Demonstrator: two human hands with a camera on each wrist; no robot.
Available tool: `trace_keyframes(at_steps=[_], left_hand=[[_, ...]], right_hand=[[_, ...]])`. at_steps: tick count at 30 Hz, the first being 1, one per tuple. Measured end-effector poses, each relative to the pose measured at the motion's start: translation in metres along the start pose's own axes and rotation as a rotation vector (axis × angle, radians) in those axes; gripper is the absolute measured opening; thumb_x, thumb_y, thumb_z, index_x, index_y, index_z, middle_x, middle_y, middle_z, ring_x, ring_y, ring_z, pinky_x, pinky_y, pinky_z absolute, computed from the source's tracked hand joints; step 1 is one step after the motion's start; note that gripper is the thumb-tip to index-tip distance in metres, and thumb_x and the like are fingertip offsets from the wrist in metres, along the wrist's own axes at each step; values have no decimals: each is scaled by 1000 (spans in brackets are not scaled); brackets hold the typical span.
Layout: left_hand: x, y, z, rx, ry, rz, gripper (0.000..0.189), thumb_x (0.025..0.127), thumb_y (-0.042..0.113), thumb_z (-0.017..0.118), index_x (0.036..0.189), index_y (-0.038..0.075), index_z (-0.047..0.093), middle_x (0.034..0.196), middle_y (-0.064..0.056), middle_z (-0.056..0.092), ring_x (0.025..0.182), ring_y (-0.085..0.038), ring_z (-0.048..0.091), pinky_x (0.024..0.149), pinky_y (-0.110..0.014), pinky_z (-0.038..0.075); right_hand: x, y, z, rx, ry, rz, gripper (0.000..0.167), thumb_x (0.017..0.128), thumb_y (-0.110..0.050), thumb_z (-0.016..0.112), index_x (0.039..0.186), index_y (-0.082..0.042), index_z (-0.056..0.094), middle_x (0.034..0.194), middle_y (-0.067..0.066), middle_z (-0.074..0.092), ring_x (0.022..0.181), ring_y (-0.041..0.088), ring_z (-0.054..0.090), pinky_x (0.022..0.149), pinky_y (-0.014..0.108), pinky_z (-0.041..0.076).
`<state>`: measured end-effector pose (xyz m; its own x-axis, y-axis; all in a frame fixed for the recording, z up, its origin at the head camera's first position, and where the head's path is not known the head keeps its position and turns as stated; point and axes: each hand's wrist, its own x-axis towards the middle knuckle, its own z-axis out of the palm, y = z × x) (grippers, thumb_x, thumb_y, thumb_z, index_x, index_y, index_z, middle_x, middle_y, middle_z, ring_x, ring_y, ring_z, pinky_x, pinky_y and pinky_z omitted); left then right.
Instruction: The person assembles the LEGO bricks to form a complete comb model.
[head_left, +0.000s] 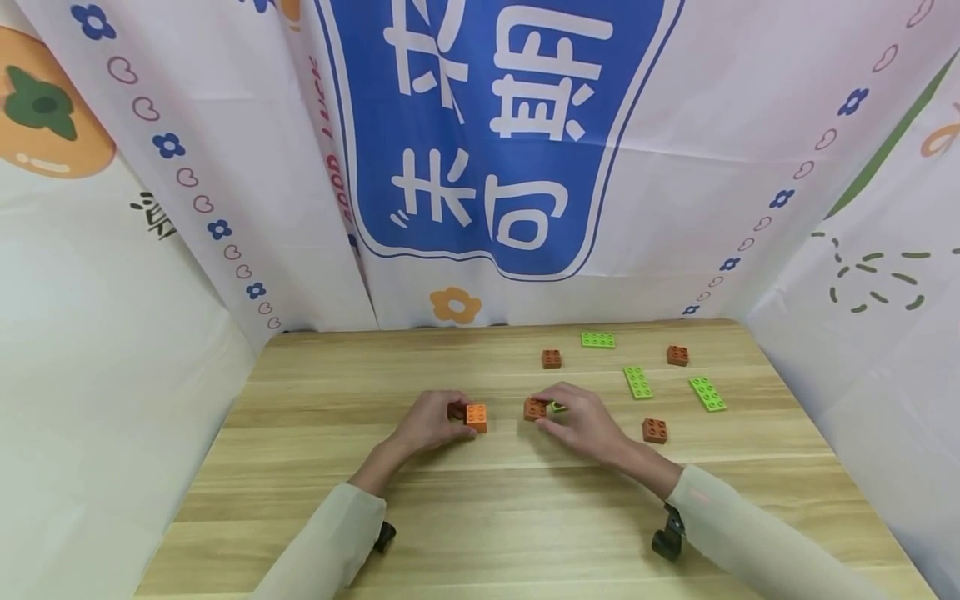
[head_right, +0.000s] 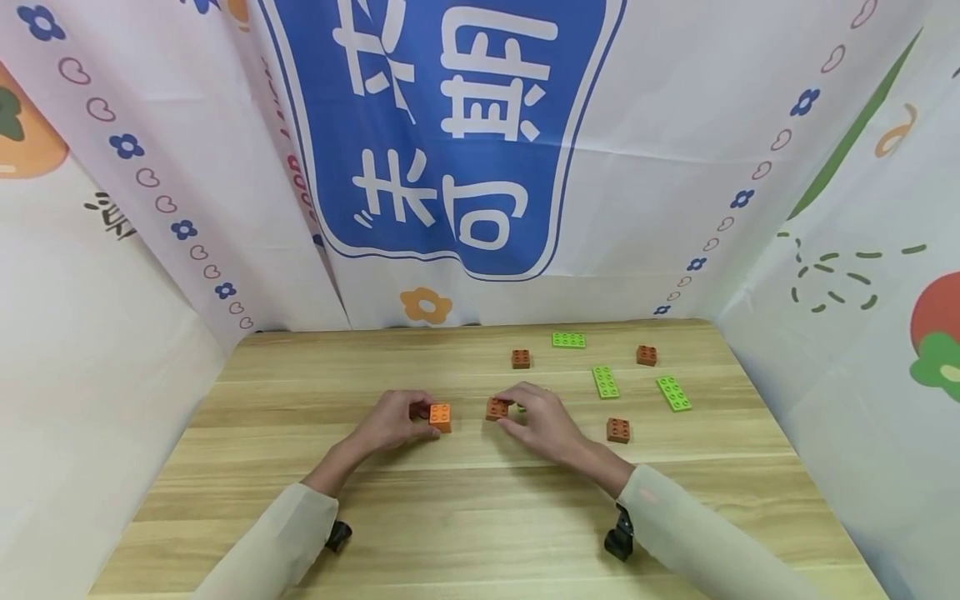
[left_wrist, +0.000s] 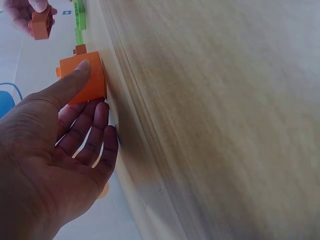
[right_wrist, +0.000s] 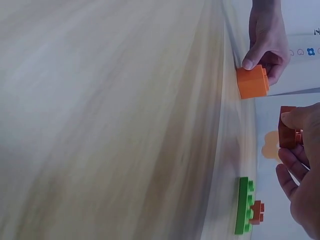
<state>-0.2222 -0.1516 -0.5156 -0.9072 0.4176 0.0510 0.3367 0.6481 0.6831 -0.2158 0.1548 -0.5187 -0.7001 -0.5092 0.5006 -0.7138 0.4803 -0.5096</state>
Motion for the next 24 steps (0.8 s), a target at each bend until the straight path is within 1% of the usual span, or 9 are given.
trace_keyframes(at_steps=[4, 10, 20, 24], left_hand=[[0, 0, 0, 5, -5, -4, 33, 80, 12, 94, 107, 5, 76, 96, -1, 77, 85, -10, 69, 77, -26, 58], [0, -1, 0, -18, -16, -26, 34, 80, 12, 94, 109, 5, 76, 99, -2, 77, 88, -10, 70, 80, -26, 59], [0, -3, -2, -41, -27, -9, 37, 80, 10, 94, 112, 1, 76, 102, -7, 78, 89, -15, 72, 80, -30, 61], [1, -4, -2, -41, -32, -4, 37, 81, 8, 93, 112, 1, 76, 103, -7, 78, 89, -15, 72, 81, -29, 61]], right_hand=[[6, -3, 5, 7, -13, 17, 40, 85, -7, 89, 123, -4, 75, 115, 7, 77, 101, 20, 73, 84, 40, 63], [16, -10, 11, 43, -33, 38, 40, 85, -7, 89, 122, -4, 75, 113, 8, 77, 100, 23, 74, 84, 42, 63], [29, -14, 23, 51, -65, 64, 40, 85, -8, 89, 123, -5, 75, 114, 8, 77, 101, 21, 73, 86, 37, 62], [34, -14, 28, 59, -75, 54, 40, 86, -7, 88, 123, -4, 75, 114, 9, 77, 102, 21, 73, 86, 37, 62]])
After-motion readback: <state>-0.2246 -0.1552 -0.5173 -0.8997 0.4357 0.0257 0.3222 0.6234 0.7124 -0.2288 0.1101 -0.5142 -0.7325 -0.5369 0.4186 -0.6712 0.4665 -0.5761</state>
